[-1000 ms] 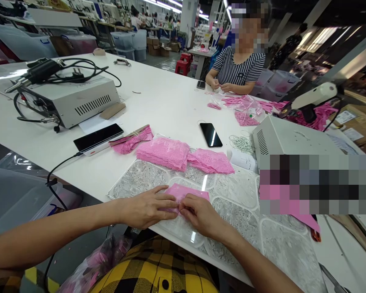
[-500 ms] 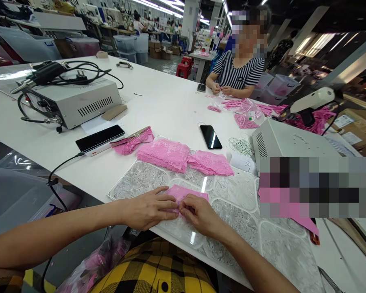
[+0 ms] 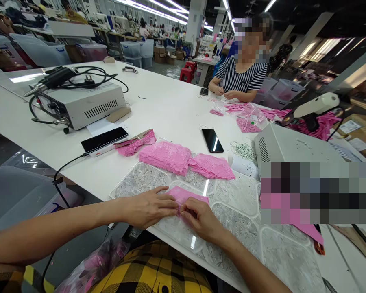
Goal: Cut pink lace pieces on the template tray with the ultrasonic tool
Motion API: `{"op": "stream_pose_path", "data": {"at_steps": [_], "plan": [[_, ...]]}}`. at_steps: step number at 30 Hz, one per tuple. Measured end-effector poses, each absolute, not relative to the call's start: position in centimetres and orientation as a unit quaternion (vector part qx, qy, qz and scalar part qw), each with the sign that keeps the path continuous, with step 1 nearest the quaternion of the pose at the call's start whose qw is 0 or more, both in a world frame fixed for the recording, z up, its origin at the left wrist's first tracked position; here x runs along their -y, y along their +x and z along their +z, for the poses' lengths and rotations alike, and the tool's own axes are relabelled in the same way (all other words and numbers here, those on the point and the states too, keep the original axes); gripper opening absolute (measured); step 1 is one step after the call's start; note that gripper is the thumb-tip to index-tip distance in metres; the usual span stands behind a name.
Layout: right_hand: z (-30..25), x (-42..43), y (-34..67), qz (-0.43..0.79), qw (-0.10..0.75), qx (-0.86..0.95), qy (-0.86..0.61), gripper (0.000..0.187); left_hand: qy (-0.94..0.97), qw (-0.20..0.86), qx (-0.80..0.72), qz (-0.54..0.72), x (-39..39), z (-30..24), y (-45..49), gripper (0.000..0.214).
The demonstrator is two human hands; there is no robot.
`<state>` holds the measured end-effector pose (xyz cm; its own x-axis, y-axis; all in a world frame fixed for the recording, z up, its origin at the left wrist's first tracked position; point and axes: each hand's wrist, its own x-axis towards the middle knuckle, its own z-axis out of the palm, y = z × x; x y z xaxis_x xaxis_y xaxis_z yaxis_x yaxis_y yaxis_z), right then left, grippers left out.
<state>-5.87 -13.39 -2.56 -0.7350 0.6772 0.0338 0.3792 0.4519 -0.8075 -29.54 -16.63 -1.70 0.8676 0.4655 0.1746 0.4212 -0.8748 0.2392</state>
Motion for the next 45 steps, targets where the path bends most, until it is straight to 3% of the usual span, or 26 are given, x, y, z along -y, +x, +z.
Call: {"op": "stream_pose_path", "data": {"at_steps": [2, 6, 8, 13, 18, 22, 30, 37, 45], "plan": [[-1.7, 13.7, -5.6, 0.427, 0.159, 0.833, -0.314, 0.019, 0.962, 0.096, -0.23, 0.114, 16.6, -1.5, -29.5, 0.033], [0.4, 14.9, -4.6, 0.474, 0.001, 0.851, -0.225, 0.017, 0.961, 0.107, -0.226, 0.119, 16.7, -1.3, -29.8, 0.032], [0.7, 15.4, -3.9, 0.476, -0.035, 0.852, -0.215, 0.014, 0.957, 0.112, -0.24, 0.117, 16.7, -1.3, -30.2, 0.034], [-0.5, 15.5, -2.6, 0.421, 0.06, 0.821, -0.38, 0.013, 0.95, 0.11, -0.277, 0.089, 16.6, -1.6, -31.5, 0.041], [-0.9, 15.0, -1.7, 0.444, 0.065, 0.807, -0.383, 0.012, 0.952, 0.107, -0.282, 0.052, 16.2, -1.2, -32.4, 0.043], [-1.0, 13.4, -0.5, 0.474, 0.139, 0.748, -0.444, 0.016, 0.95, 0.109, -0.286, 0.064, 15.9, -0.8, -32.4, 0.042], [-1.1, 6.0, -1.3, 0.328, 0.298, 0.747, -0.496, 0.019, 0.944, 0.007, -0.294, 0.153, 12.8, -0.7, -28.1, 0.027], [-2.5, 1.0, -4.1, 0.271, 0.318, 0.773, -0.478, 0.016, 0.912, -0.052, -0.382, 0.143, 6.9, -1.1, -24.3, 0.024], [-3.4, 0.8, -3.9, 0.314, 0.328, 0.76, -0.466, 0.024, 0.905, -0.042, -0.415, 0.088, 4.0, -1.9, -24.5, 0.019]]}}
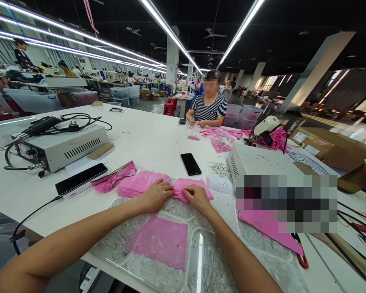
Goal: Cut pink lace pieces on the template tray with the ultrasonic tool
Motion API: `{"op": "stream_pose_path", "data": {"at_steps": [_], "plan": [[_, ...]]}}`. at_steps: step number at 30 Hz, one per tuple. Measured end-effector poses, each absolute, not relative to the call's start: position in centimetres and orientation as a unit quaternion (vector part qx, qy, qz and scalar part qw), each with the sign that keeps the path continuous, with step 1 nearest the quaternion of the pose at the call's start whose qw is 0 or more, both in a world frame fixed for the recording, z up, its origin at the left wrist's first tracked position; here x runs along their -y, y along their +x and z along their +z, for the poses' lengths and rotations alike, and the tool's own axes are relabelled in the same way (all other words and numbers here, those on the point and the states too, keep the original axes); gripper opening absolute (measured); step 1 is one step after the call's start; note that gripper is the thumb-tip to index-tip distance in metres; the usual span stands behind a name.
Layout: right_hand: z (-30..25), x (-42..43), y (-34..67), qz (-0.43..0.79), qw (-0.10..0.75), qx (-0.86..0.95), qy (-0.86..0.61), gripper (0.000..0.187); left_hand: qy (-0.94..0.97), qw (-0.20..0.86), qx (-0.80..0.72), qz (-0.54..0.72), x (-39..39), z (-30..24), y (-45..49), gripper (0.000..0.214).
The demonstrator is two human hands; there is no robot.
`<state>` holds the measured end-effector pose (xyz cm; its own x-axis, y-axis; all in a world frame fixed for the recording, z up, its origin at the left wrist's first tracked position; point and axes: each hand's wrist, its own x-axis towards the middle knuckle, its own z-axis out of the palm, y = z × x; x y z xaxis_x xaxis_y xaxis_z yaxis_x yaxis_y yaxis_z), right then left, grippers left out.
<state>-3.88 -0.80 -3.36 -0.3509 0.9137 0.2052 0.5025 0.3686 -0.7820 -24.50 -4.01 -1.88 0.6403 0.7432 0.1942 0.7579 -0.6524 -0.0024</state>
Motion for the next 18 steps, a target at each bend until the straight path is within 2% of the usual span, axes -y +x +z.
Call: {"op": "stream_pose_path", "data": {"at_steps": [8, 15, 18], "plan": [[-2.2, 0.1, -2.9, 0.357, 0.368, 0.711, -0.481, 0.033, -0.891, 0.006, 0.441, -0.102, 4.5, -0.8, -24.4, 0.019], [-0.6, -0.3, -2.5, 0.348, 0.395, 0.676, -0.516, 0.02, -0.864, -0.037, 0.485, -0.129, 4.2, -0.2, -20.8, 0.022], [0.6, 0.0, -2.4, 0.344, 0.419, 0.653, -0.53, 0.017, -0.835, -0.047, 0.53, -0.141, 4.4, -0.4, -18.2, 0.034]]}}
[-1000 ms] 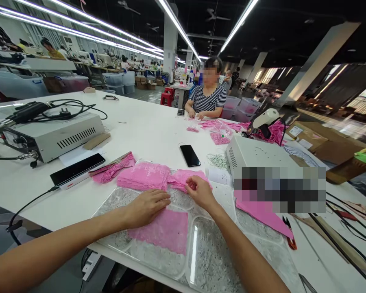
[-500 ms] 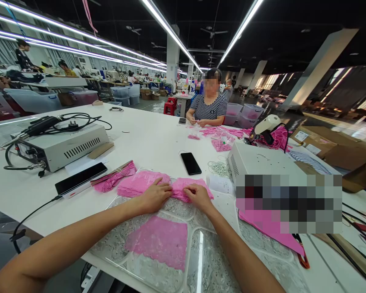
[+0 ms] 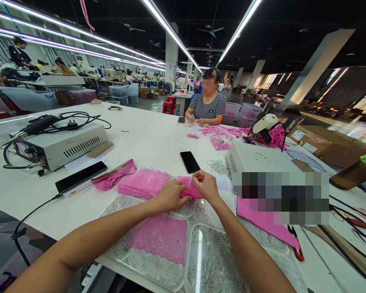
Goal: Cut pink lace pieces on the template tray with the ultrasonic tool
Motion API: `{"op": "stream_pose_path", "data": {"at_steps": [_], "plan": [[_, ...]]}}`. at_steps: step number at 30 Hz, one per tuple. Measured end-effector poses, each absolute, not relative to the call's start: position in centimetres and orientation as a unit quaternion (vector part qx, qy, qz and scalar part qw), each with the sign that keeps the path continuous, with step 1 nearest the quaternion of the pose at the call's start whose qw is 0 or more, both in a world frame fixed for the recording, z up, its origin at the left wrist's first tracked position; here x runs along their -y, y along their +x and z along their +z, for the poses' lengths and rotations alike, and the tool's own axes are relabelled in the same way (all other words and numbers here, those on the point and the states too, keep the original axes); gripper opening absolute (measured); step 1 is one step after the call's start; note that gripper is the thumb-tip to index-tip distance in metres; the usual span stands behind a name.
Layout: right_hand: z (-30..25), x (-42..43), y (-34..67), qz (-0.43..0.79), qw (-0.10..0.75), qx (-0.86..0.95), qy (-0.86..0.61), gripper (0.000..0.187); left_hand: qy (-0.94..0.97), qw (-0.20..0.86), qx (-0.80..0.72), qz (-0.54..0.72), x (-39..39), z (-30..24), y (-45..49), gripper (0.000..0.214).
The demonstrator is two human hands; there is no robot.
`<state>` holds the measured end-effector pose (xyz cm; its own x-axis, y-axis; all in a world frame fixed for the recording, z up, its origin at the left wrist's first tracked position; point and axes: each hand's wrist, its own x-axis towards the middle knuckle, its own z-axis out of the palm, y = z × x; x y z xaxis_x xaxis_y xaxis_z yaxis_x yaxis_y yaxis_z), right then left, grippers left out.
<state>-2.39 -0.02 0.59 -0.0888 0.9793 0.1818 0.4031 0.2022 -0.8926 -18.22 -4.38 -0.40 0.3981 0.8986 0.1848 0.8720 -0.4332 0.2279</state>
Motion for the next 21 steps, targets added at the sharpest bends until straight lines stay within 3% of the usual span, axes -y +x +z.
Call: {"op": "stream_pose_path", "data": {"at_steps": [5, 10, 13, 17, 21], "plan": [[2.7, 1.5, -1.8, 0.336, 0.475, 0.598, -0.552, 0.017, 0.787, 0.042, -0.591, 0.169, 4.3, 0.0, -14.3, 0.058], [2.8, 5.6, 2.2, 0.326, 0.508, 0.534, -0.593, 0.023, 0.831, 0.029, -0.531, 0.164, 5.1, 0.3, -13.2, 0.026], [0.8, 10.7, 5.6, 0.331, 0.479, 0.506, -0.637, 0.023, 0.893, 0.025, -0.425, 0.144, 7.2, -0.5, -13.9, 0.017], [-2.3, 17.4, 8.4, 0.347, 0.395, 0.495, -0.692, 0.024, 0.95, 0.019, -0.289, 0.121, 10.6, -2.2, -15.3, 0.027], [-3.2, 19.2, 9.1, 0.264, 0.354, 0.531, -0.723, 0.024, 0.973, -0.038, -0.203, 0.105, 12.1, -3.2, -16.2, 0.025]]}}
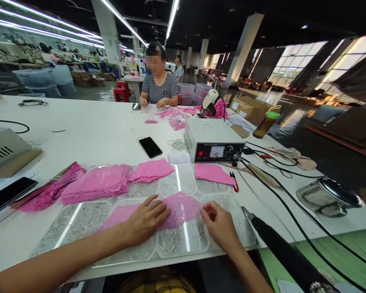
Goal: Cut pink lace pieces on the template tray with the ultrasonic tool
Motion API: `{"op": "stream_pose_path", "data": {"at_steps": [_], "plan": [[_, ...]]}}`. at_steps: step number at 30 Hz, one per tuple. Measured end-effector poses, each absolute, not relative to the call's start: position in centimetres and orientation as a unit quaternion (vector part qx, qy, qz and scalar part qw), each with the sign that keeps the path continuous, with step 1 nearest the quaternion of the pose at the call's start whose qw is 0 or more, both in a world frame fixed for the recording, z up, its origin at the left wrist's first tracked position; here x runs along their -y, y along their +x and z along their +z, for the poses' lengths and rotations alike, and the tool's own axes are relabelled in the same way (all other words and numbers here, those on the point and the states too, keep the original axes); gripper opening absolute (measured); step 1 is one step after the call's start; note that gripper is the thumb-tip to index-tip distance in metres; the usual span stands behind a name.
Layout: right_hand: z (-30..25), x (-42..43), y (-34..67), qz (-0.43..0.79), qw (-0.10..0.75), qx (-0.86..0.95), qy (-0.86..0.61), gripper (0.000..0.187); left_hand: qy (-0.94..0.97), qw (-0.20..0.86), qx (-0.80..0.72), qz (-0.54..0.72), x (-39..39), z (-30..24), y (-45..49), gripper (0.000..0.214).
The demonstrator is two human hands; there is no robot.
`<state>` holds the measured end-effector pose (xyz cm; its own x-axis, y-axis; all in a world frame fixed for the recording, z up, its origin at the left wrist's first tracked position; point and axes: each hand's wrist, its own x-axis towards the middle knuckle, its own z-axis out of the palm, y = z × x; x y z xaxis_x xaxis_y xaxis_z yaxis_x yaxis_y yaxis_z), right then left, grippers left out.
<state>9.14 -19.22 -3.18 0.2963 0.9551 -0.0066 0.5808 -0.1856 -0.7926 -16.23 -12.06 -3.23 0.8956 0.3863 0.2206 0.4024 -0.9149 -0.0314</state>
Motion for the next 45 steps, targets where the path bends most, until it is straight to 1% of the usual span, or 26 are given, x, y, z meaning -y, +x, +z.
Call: {"op": "stream_pose_path", "data": {"at_steps": [2, 4, 7, 14, 16, 18, 20, 24, 26, 28, 29, 31, 33, 34, 37, 40, 41, 45], "plan": [[-3.0, 18.4, 9.2, 0.187, 0.302, 0.582, -0.732, 0.028, -0.976, 0.064, 0.188, -0.095, 11.9, -3.2, -16.4, 0.027], [-2.8, 17.4, 9.2, 0.14, 0.258, 0.62, -0.727, 0.027, -0.977, 0.067, 0.185, -0.08, 11.6, -2.8, -16.5, 0.029], [-2.7, 17.0, 9.3, 0.138, 0.235, 0.645, -0.714, 0.016, -0.98, 0.06, 0.178, -0.064, 11.3, -2.3, -16.5, 0.034], [-3.2, 20.5, 12.0, 0.132, 0.183, 0.633, -0.741, 0.014, -0.989, -0.006, 0.145, -0.036, 11.3, -1.6, -16.5, 0.046], [-3.5, 21.1, 12.7, 0.121, 0.196, 0.629, -0.743, 0.014, -0.988, -0.038, 0.149, -0.032, 11.0, -1.0, -17.3, 0.047], [-3.9, 21.3, 13.2, 0.112, 0.23, 0.63, -0.734, 0.019, -0.982, -0.062, 0.171, -0.048, 10.7, -0.5, -18.8, 0.043], [-4.3, 21.2, 13.3, 0.122, 0.246, 0.641, -0.717, 0.022, -0.975, -0.073, 0.201, -0.059, 10.9, -0.3, -20.8, 0.039], [-4.3, 20.5, 13.4, 0.155, 0.222, 0.672, -0.69, 0.019, -0.97, -0.062, 0.235, -0.02, 12.5, -1.1, -24.1, 0.045], [-3.8, 19.7, 13.4, 0.13, 0.245, 0.673, -0.686, 0.018, -0.969, -0.046, 0.243, -0.015, 13.0, -1.6, -24.6, 0.049], [-3.3, 18.2, 13.5, 0.079, 0.289, 0.663, -0.686, 0.019, -0.969, -0.037, 0.241, -0.032, 12.7, -1.8, -24.1, 0.048], [-3.1, 17.1, 13.7, 0.054, 0.311, 0.656, -0.686, 0.02, -0.969, -0.037, 0.238, -0.046, 12.2, -1.7, -23.5, 0.045], [-2.9, 14.7, 14.2, 0.017, 0.325, 0.64, -0.696, 0.023, -0.966, -0.056, 0.238, -0.083, 10.6, -1.1, -21.6, 0.037], [-3.1, 12.2, 14.7, -0.002, 0.324, 0.629, -0.706, 0.027, -0.957, -0.099, 0.247, -0.118, 8.5, -0.2, -18.8, 0.028], [-3.4, 11.2, 14.9, -0.007, 0.322, 0.628, -0.708, 0.027, -0.947, -0.139, 0.26, -0.127, 7.4, 0.2, -17.2, 0.023], [-4.5, 9.1, 15.1, -0.009, 0.312, 0.641, -0.701, 0.023, -0.937, -0.16, 0.278, -0.138, 4.0, 0.7, -11.7, 0.02], [-5.5, 8.6, 15.1, -0.01, 0.313, 0.653, -0.69, 0.021, -0.929, -0.176, 0.293, -0.145, 1.3, 0.0, -6.6, 0.015], [-5.8, 8.7, 15.2, -0.012, 0.316, 0.655, -0.686, 0.021, -0.926, -0.182, 0.296, -0.147, 0.6, -0.3, -5.2, 0.015], [-6.1, 8.8, 15.4, -0.012, 0.331, 0.659, -0.675, 0.02, -0.925, -0.21, 0.287, -0.135, -0.9, -1.6, -1.6, 0.029]]}}
